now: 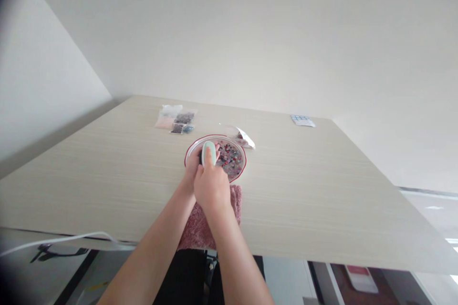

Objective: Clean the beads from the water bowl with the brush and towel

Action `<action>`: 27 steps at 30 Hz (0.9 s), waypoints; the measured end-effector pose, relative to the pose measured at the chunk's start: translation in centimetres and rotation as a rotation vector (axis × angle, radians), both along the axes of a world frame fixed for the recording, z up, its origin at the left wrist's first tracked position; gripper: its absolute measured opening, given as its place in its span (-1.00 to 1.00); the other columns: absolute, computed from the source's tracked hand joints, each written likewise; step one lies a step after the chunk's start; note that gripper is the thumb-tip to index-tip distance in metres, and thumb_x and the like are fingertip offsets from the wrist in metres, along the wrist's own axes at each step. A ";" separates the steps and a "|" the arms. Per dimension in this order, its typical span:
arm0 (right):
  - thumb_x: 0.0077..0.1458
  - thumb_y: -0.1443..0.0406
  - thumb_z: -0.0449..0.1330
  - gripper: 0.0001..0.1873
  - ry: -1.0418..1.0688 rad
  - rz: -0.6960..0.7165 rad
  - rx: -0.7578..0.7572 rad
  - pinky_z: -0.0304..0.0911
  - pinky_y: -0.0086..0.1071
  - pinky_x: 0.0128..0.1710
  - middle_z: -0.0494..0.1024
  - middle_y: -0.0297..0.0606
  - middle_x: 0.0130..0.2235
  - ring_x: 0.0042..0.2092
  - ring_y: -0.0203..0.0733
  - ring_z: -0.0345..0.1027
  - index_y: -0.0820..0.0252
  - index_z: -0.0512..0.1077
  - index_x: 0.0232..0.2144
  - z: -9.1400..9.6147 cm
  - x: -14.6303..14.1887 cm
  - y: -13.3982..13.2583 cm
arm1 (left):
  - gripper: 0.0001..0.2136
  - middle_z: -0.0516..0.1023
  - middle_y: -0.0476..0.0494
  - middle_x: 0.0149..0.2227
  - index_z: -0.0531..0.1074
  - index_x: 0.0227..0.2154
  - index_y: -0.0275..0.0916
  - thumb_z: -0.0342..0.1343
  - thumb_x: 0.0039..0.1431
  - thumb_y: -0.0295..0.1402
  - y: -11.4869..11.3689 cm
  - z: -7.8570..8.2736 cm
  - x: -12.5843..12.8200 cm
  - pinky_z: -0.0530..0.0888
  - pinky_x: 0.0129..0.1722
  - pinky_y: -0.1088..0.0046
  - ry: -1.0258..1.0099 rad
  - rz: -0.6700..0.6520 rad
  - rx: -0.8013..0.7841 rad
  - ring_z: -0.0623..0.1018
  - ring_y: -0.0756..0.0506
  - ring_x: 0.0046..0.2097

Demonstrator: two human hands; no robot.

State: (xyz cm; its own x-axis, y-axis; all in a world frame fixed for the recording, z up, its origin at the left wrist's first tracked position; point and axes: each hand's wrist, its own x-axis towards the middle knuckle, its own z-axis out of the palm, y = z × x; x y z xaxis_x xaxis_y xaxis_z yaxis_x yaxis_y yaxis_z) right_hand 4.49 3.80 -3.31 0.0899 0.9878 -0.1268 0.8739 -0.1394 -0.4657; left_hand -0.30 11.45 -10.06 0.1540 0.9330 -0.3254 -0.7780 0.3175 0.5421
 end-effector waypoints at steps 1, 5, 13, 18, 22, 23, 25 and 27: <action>0.15 0.24 -0.16 -0.41 0.006 0.005 0.002 0.23 -0.26 -0.30 0.54 -0.07 -0.28 -0.25 0.00 0.44 0.02 -0.21 0.22 -0.1 -0.2 -0.2 | -0.76 0.56 -0.12 -0.44 0.46 -0.44 -0.23 -0.13 0.13 -0.41 0.0 0.0 0.0 0.38 -0.12 0.49 0.014 0.008 -0.016 0.52 -0.08 -0.16; 0.16 0.24 -0.18 -0.43 0.033 -0.066 0.078 0.23 -0.24 -0.27 0.54 -0.07 -0.27 -0.24 -0.01 0.43 0.07 -0.17 0.22 -0.7 0.1 0.5 | -0.75 0.56 -0.16 -0.39 0.45 -0.35 -0.30 -0.13 0.15 -0.38 -0.2 0.5 0.1 0.39 -0.12 0.49 -0.071 -0.043 -0.055 0.52 -0.07 -0.17; 0.17 0.22 -0.22 -0.41 0.428 -0.165 0.323 0.25 -0.33 -0.29 0.51 -0.11 -0.20 -0.26 -0.13 0.42 0.13 -0.24 0.23 -3.5 2.3 2.5 | -0.72 0.55 -0.16 -0.46 0.42 -0.26 -0.42 -0.20 0.19 -0.46 0.0 0.8 -0.1 0.46 -0.32 0.54 -0.266 -0.018 -0.045 0.54 0.01 -0.41; 0.18 0.17 -0.22 -0.39 0.560 -0.177 0.338 0.25 -0.39 -0.34 0.52 -0.17 -0.29 -0.35 -0.21 0.41 0.17 -0.25 0.23 -4.1 2.6 2.3 | -0.66 0.56 -0.15 -0.38 0.42 -0.29 -0.39 -0.22 0.01 -0.71 -0.1 0.8 -0.6 0.46 -0.34 0.60 -0.310 -0.045 0.031 0.55 0.03 -0.34; 0.17 0.16 -0.22 -0.40 0.525 -0.183 0.290 0.25 -0.37 -0.32 0.52 -0.18 -0.28 -0.33 -0.20 0.42 0.11 -0.23 0.23 -3.4 2.8 1.9 | -0.68 0.56 -0.20 -0.38 0.41 -0.29 -0.43 -0.24 0.05 -0.67 -0.2 1.2 -0.9 0.47 -0.35 0.61 -0.363 -0.023 -0.013 0.55 0.02 -0.31; 0.17 0.16 -0.22 -0.41 0.505 -0.182 0.270 0.25 -0.36 -0.31 0.53 -0.18 -0.27 -0.32 -0.18 0.43 0.10 -0.23 0.23 -3.2 2.7 1.7 | -0.69 0.56 -0.19 -0.42 0.41 -0.28 -0.43 -0.24 0.08 -0.64 -0.2 1.2 -0.9 0.46 -0.37 0.63 -0.364 -0.006 -0.048 0.55 0.04 -0.35; 0.17 0.18 -0.23 -0.42 0.458 -0.168 0.220 0.25 -0.33 -0.29 0.53 -0.16 -0.25 -0.29 -0.14 0.43 0.07 -0.23 0.23 -2.7 2.6 1.1 | -0.71 0.55 -0.15 -0.47 0.41 -0.28 -0.42 -0.23 0.14 -0.58 -0.1 1.3 -0.9 0.45 -0.39 0.66 -0.354 0.012 -0.085 0.53 0.06 -0.41; 0.17 0.19 -0.21 -0.42 0.395 -0.138 0.159 0.25 -0.28 -0.25 0.52 -0.13 -0.22 -0.23 -0.09 0.43 0.05 -0.20 0.23 -2.2 2.3 0.6 | -0.71 0.55 -0.14 -0.47 0.42 -0.29 -0.41 -0.23 0.16 -0.52 -0.1 1.4 -0.8 0.45 -0.39 0.63 -0.338 0.019 -0.063 0.52 0.06 -0.43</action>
State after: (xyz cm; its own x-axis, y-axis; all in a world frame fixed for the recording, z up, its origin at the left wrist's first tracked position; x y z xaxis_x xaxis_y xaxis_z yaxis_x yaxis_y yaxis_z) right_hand 6.77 4.42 -5.46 0.1978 0.9799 -0.0253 0.6025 -0.1419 -0.7854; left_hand -1.12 11.34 -8.61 0.2453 0.9164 -0.3163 -0.9164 0.3256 0.2326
